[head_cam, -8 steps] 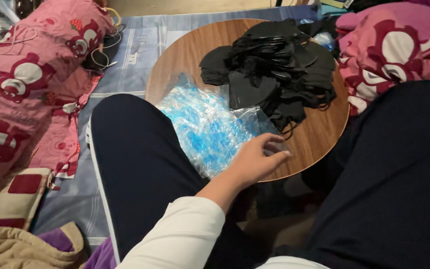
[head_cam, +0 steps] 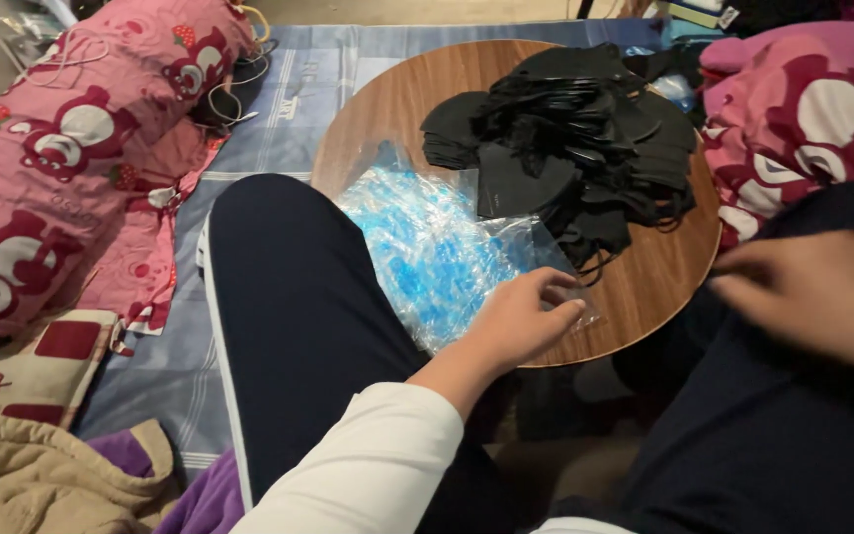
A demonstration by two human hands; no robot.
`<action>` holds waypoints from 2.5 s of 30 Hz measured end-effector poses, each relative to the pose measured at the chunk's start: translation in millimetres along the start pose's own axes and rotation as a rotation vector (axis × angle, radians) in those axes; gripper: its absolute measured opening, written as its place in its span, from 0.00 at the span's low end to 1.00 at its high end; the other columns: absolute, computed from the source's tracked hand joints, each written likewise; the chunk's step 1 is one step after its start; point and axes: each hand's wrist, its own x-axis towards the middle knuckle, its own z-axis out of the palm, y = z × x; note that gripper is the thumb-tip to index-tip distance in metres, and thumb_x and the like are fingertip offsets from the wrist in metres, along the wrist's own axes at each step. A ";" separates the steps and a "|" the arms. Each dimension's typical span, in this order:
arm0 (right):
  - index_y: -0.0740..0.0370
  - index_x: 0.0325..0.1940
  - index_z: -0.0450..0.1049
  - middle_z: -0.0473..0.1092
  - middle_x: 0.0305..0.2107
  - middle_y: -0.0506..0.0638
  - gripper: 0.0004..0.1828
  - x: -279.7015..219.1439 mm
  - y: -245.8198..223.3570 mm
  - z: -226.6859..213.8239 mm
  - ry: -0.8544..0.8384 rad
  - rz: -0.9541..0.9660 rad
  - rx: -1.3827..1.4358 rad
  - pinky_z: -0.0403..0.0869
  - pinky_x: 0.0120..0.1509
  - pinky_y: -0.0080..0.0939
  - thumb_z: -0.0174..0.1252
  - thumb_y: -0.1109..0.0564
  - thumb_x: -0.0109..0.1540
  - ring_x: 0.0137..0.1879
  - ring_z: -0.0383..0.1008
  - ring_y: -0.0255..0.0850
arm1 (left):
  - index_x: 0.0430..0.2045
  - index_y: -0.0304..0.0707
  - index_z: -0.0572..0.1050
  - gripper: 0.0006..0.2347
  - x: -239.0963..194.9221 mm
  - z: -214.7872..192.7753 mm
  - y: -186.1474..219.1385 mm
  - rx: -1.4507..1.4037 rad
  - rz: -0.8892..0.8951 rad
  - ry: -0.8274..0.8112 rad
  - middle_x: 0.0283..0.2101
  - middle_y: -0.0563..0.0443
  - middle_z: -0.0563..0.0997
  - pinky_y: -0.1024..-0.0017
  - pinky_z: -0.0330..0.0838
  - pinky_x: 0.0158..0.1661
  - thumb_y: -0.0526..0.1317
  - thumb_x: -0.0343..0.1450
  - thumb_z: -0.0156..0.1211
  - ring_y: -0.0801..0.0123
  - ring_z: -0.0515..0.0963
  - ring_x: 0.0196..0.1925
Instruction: Packaging black fabric pieces into a clear plastic bag on a small wooden table while sitting on a bed.
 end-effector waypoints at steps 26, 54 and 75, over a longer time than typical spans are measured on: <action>0.58 0.63 0.60 0.55 0.57 0.58 0.42 192.7 -133.8 91.5 0.526 0.056 0.267 0.65 0.69 0.68 0.84 0.47 0.59 0.68 0.57 0.67 | 0.59 0.42 0.80 0.21 38.2 18.9 -31.9 0.179 0.011 0.109 0.51 0.45 0.89 0.47 0.80 0.59 0.50 0.75 0.57 0.45 0.86 0.61; 0.56 0.89 0.49 0.55 0.78 0.69 0.80 331.4 -136.1 31.9 -0.105 -0.310 -0.131 0.59 0.80 0.71 0.68 0.21 0.40 0.79 0.55 0.75 | 0.66 0.39 0.75 0.25 19.0 6.6 -8.2 0.142 -0.112 -0.030 0.60 0.39 0.84 0.48 0.79 0.54 0.47 0.74 0.49 0.43 0.82 0.61; 0.24 0.85 0.54 0.46 0.84 0.52 0.66 299.3 -147.1 45.7 -0.330 -0.171 -0.309 0.47 0.84 0.82 0.55 0.09 0.44 0.87 0.41 0.67 | 0.64 0.43 0.76 0.23 23.7 8.1 -8.8 0.137 -0.181 -0.043 0.59 0.43 0.85 0.49 0.78 0.55 0.48 0.75 0.51 0.44 0.82 0.60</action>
